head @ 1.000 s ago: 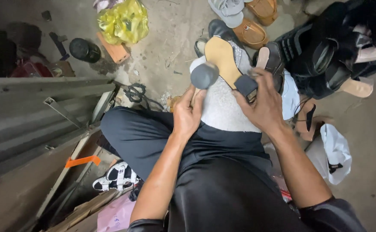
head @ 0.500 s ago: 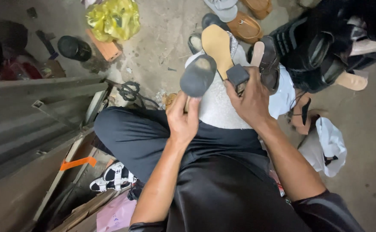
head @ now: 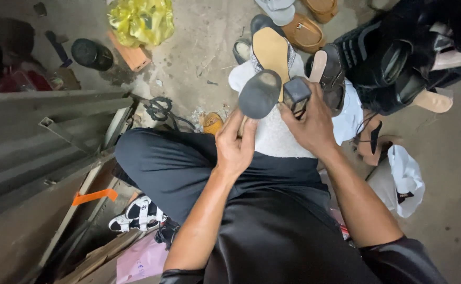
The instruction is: The person sits on the floor and uses a rubber mallet to tap the sole and heel of a black high-heeled shoe placed on a white cloth. The person repeatedly strikes the shoe's sole and heel area, then flips the shoe to continue tapping different sections.
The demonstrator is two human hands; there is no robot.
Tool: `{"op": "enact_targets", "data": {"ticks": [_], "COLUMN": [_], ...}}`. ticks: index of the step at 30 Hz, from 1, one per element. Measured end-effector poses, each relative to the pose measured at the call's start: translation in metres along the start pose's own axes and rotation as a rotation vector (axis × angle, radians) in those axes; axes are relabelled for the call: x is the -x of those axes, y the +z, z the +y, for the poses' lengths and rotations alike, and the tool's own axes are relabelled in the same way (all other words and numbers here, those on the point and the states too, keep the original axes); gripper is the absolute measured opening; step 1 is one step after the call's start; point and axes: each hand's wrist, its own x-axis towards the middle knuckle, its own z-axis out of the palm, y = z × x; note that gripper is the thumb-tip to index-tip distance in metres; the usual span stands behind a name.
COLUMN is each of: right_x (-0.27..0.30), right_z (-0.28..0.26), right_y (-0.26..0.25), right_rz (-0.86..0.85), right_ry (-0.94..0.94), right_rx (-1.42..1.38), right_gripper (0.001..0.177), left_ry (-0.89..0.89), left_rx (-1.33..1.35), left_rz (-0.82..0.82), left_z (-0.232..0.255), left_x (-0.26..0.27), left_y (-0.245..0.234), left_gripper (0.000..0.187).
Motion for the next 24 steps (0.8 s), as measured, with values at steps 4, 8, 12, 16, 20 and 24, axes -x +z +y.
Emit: {"op": "enact_targets", "data": {"ticks": [4, 8, 12, 16, 20, 24], "right_x": [0.004, 0.004, 0.004, -0.003, -0.014, -0.012], "right_z": [0.009, 0.016, 0.004, 0.002, -0.03, -0.006], "right_y": [0.013, 0.01, -0.002, -0.028, -0.041, -0.036], "right_rz": [0.047, 0.038, -0.021, -0.226, -0.305, -0.331], "right_ry": [0.061, 0.046, 0.004, 0.012, 0.354, 0.394], "right_rx": [0.116, -0.054, 0.024, -0.084, -0.108, -0.305], "right_gripper": [0.058, 0.046, 0.05, 0.051, 0.075, 0.064], "left_ry": [-0.048, -0.001, 0.043, -0.051, -0.127, -0.076], "left_rx": [-0.02, 0.017, -0.063, -0.08, -0.074, -0.033], "left_rz": [-0.057, 0.032, 0.044, -0.09, -0.147, -0.132], "left_z": [0.028, 0.014, 0.035, 0.062, 0.064, 0.073], "left_x": [-0.022, -0.005, -0.016, -0.033, -0.032, -0.026], "left_y": [0.0, -0.002, -0.006, -0.017, -0.02, -0.02], "left_gripper": [0.039, 0.033, 0.011, 0.037, 0.037, 0.036]}}
